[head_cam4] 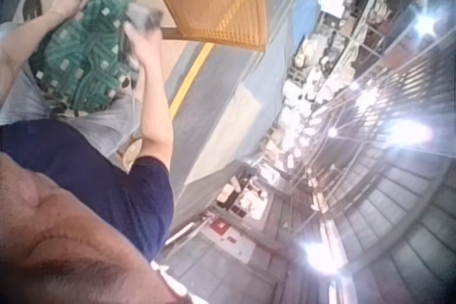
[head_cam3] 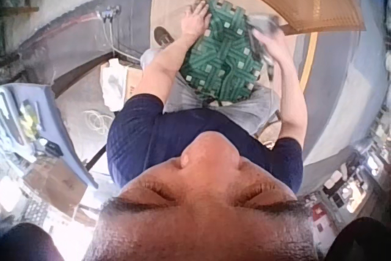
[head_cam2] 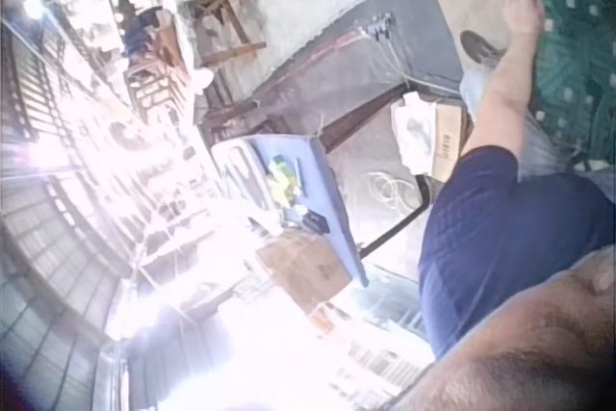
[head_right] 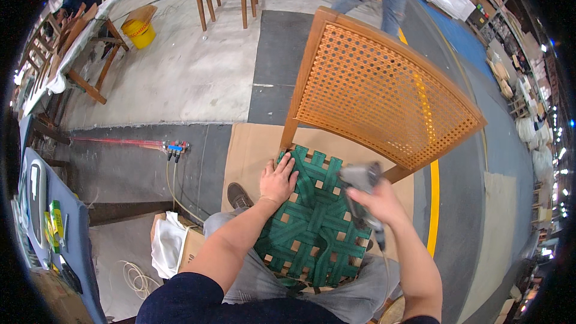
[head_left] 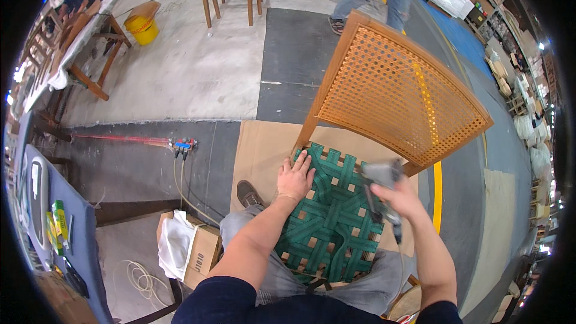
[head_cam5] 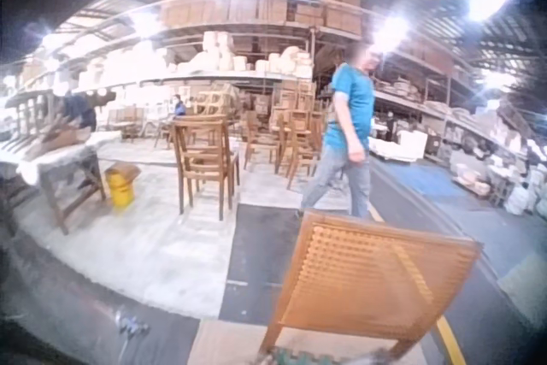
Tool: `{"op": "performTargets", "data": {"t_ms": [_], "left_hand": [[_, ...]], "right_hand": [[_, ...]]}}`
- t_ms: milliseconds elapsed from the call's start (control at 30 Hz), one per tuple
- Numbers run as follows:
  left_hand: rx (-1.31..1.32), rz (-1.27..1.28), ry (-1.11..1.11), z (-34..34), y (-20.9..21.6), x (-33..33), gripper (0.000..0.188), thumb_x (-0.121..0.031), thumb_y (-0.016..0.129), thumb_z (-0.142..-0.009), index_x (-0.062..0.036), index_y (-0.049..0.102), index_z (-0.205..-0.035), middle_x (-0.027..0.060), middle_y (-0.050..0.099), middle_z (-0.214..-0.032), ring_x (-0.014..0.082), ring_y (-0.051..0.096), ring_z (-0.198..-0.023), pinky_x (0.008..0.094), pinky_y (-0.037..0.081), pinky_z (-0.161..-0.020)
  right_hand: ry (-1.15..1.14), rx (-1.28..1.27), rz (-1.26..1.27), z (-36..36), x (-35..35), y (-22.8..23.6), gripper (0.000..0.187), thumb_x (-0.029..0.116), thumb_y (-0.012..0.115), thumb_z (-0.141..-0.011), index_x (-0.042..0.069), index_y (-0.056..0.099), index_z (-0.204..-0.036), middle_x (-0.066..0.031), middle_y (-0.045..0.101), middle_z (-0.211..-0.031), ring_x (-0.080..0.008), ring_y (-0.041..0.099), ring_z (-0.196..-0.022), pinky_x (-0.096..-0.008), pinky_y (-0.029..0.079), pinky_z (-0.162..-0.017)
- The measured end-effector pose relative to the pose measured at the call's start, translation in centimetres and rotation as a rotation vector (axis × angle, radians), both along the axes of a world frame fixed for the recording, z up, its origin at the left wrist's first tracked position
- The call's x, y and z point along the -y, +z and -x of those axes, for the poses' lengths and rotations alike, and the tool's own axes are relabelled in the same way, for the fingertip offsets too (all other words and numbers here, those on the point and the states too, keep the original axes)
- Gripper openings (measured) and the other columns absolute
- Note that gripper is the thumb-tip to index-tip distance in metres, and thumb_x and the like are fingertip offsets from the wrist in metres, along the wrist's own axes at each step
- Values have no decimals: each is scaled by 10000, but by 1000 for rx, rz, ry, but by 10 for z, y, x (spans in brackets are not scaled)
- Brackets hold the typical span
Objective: The person weaves green straps into a wooden chair seat frame, securing them with a staple gun. They then place a white protective sheet over the woven seat and staple it in place. Finally, the person stacks the finished chair with other completed chairs.
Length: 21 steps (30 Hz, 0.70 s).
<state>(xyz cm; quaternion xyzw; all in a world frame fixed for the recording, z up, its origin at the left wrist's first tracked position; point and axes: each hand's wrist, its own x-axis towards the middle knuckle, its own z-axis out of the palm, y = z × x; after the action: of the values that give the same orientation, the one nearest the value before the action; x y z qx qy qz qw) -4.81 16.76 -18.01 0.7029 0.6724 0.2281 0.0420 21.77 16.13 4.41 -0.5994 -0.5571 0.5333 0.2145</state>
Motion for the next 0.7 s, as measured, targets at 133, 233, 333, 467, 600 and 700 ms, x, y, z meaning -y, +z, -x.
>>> {"op": "performTargets", "data": {"t_ms": [133, 233, 333, 467, 600, 700], "left_hand": [[19, -2, -13, 2, -1, 0, 467, -416, 663, -984, -203, 678, -1400, -30, 558, -1570, 425, 565, -1267, 522, 506, -991], [40, 1, -14, 0, -4, -2, 475, -401, 679, -972, -199, 677, -1402, -29, 562, -1568, 427, 560, -1279, 523, 502, -996], [59, 6, -7, 0, -7, -3, 478, -389, 687, -967, -200, 676, -1406, -30, 566, -1566, 428, 555, -1290, 523, 500, -999], [52, 2, 2, 3, -11, -3, 477, -384, 682, -971, -208, 673, -1414, -32, 562, -1571, 428, 544, -1309, 525, 499, -1000], [72, 14, -7, 3, -11, -3, 469, -374, 678, -974, -208, 676, -1412, -31, 564, -1568, 432, 532, -1321, 525, 499, -999], [86, 6, -13, 1, -8, -3, 459, -358, 678, -974, -202, 677, -1406, -29, 575, -1554, 442, 533, -1317, 524, 501, -1001]], "right_hand": [[93, -77, 144, 78, -65, -69, 324, 201, 801, -947, 6, 660, -1162, -35, 709, -884, -112, 646, -617, -289, 497, -517], [51, -102, 167, 106, -88, -107, 310, 208, 799, -950, -4, 648, -1118, -53, 694, -862, -127, 630, -557, -289, 464, -450], [43, -56, 159, 118, -97, -126, 320, 211, 796, -950, -27, 644, -1100, -71, 697, -843, -130, 625, -535, -294, 456, -426], [85, 76, 130, 124, -99, -135, 331, 223, 804, -944, -29, 646, -1090, -73, 694, -803, -134, 623, -519, -301, 457, -415], [60, 106, 109, 124, -98, -139, 339, 238, 813, -937, -33, 650, -1062, -80, 694, -777, -140, 621, -508, -312, 456, -408], [52, 158, 106, 121, -99, -142, 337, 238, 820, -933, -34, 652, -1037, -78, 689, -751, -144, 622, -505, -319, 458, -407]]}}
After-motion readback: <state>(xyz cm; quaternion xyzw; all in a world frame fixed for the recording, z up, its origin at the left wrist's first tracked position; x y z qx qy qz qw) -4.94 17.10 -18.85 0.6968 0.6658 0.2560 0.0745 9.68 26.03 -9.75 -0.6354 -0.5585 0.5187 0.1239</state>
